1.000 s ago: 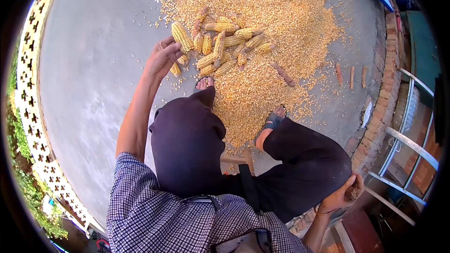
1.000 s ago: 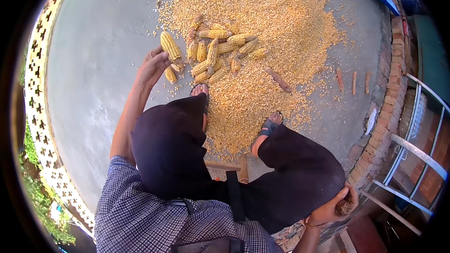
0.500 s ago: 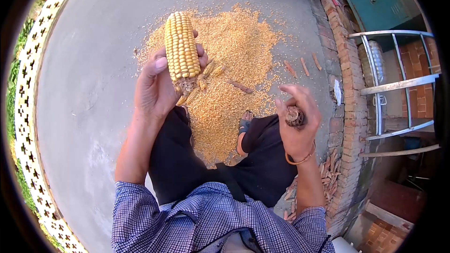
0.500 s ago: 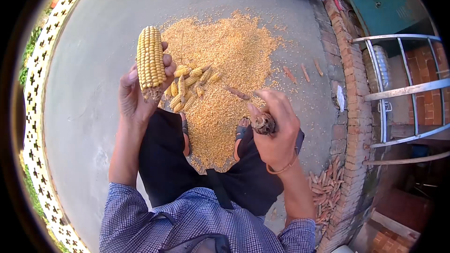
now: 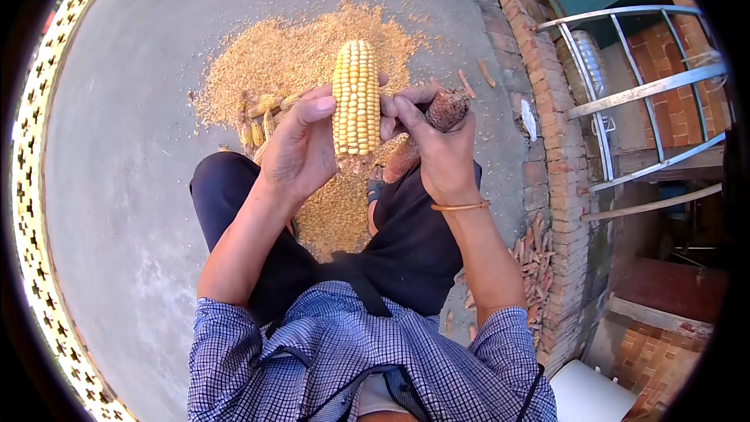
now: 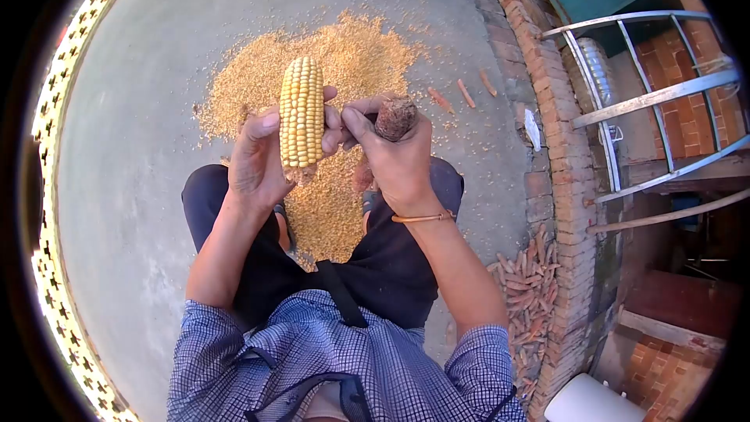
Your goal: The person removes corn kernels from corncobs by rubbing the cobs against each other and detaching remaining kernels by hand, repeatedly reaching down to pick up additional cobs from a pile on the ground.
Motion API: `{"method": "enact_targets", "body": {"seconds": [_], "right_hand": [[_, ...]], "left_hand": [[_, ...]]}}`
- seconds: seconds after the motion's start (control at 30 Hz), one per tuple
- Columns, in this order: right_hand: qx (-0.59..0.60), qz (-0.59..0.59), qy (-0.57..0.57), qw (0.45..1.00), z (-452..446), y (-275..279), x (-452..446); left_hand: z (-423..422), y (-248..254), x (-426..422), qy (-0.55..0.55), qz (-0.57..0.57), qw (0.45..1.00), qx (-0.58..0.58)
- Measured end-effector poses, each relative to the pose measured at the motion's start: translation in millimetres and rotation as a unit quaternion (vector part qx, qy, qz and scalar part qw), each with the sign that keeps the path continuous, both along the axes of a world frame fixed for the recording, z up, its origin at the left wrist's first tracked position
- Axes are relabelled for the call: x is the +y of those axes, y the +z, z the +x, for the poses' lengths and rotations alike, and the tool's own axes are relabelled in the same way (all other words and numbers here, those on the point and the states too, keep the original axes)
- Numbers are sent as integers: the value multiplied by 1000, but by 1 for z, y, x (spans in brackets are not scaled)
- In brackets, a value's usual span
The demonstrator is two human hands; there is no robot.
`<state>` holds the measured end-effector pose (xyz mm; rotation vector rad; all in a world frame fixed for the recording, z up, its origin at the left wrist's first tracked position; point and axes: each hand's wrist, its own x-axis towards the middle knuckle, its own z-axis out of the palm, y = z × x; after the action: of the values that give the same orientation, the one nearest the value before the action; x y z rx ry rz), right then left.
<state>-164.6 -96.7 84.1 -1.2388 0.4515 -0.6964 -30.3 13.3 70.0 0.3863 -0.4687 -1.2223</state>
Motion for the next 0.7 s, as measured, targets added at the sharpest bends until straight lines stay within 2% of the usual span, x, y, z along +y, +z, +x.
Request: {"method": "enact_targets", "body": {"seconds": [0.1,0.2,0.3,0.37,0.4,0.43,0.47,0.5,0.53,0.57,0.63,0.7], "right_hand": [[14,-52,-50,997,-18,14,-10],[52,-94,-151,983,-63,17,-45],[116,-124,-280,945,-158,11,-93],[212,-130,-335,909,-268,-18,-134],[316,-145,-356,867,-325,-33,-148],[480,-184,-348,784,-393,-51,-148],[679,-243,-293,628,-465,-68,-134],[829,-275,-203,443,-524,-79,-111],[885,-260,-159,352,-561,-86,-82],[893,-237,-176,339,-568,-86,-52],[841,-181,-263,437,-559,-91,-19],[754,-222,-350,510,-521,-104,-14]], "left_hand": [[2,3,1,3,-4,1000,-18],[8,8,5,19,-13,999,-28],[20,7,11,34,-17,999,-34],[25,9,15,58,-12,997,-40],[26,11,18,75,-5,996,-48],[27,13,20,92,3,994,-57],[28,15,22,109,9,992,-65],[30,16,23,118,9,990,-75],[32,16,24,127,10,988,-84],[32,16,24,130,11,987,-95],[29,15,20,147,-2,986,-72],[27,18,14,155,-12,986,-56]]}}
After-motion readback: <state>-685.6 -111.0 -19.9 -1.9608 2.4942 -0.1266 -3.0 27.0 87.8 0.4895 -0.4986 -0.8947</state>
